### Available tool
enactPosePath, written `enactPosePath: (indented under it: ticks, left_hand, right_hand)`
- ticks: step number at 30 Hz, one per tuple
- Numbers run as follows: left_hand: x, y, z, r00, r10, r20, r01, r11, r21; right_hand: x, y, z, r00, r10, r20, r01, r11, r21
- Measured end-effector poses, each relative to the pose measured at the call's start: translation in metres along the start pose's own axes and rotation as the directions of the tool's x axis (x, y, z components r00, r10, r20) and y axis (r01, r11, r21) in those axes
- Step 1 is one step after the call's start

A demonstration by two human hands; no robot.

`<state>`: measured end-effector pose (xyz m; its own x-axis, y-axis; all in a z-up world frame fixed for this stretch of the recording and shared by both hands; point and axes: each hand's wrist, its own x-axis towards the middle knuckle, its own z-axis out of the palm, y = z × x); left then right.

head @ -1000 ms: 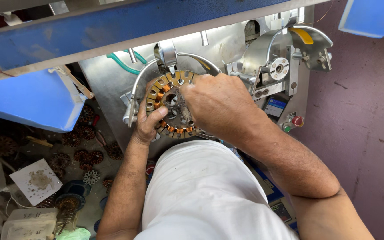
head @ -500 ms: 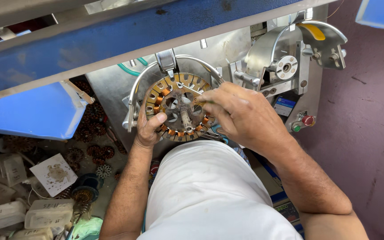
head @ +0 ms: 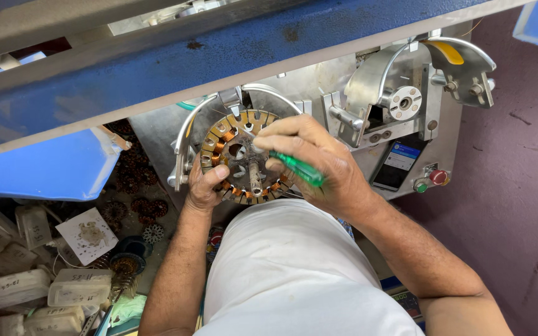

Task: The person operates a coil winding machine to wind copper wire onto a stator core. They use a screwdriver to adjust the stator and a handheld device to monitor the process. The person repeatedly positions and secures the stator within the machine.

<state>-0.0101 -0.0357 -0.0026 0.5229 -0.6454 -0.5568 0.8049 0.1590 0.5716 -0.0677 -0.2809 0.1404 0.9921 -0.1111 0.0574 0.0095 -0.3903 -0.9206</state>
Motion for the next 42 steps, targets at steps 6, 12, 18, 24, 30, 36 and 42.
enactPosePath:
  ticks: [6, 12, 18, 24, 30, 36, 42]
  left_hand:
    - [-0.001, 0.002, -0.001, 0.999, 0.023, 0.042, -0.024, 0.999, 0.029]
    - [-0.002, -0.002, -0.011, 1.0, -0.009, 0.014, 0.009, 0.998, 0.057]
    - [-0.001, 0.0, -0.013, 0.999, 0.008, 0.042, -0.011, 0.997, 0.081]
    - [-0.001, 0.001, -0.015, 0.998, -0.006, 0.056, -0.003, 0.989, 0.151]
    - [-0.001, -0.001, -0.017, 0.999, 0.011, 0.031, -0.017, 0.98, 0.199]
    - [0.0, 0.0, -0.015, 0.998, 0.033, 0.057, -0.042, 0.985, 0.165]
    - [0.0, -0.002, -0.016, 0.997, 0.048, 0.06, -0.059, 0.981, 0.186]
  right_hand:
    - [0.021, 0.011, 0.023, 0.991, 0.125, -0.056, -0.125, 0.992, 0.003]
    - [0.025, 0.015, 0.036, 0.956, 0.271, -0.11, -0.247, 0.95, 0.193]
    - [0.024, 0.019, 0.042, 0.959, 0.245, -0.139, -0.228, 0.965, 0.13]
    - [0.023, 0.024, 0.043, 0.985, 0.13, -0.114, -0.117, 0.987, 0.112]
    - [0.021, 0.028, 0.045, 0.991, 0.097, -0.089, -0.094, 0.995, 0.043]
    - [0.016, 0.034, 0.048, 0.992, 0.036, -0.121, -0.026, 0.996, 0.086]
    - [0.014, 0.034, 0.05, 0.984, -0.002, -0.18, 0.024, 0.992, 0.121]
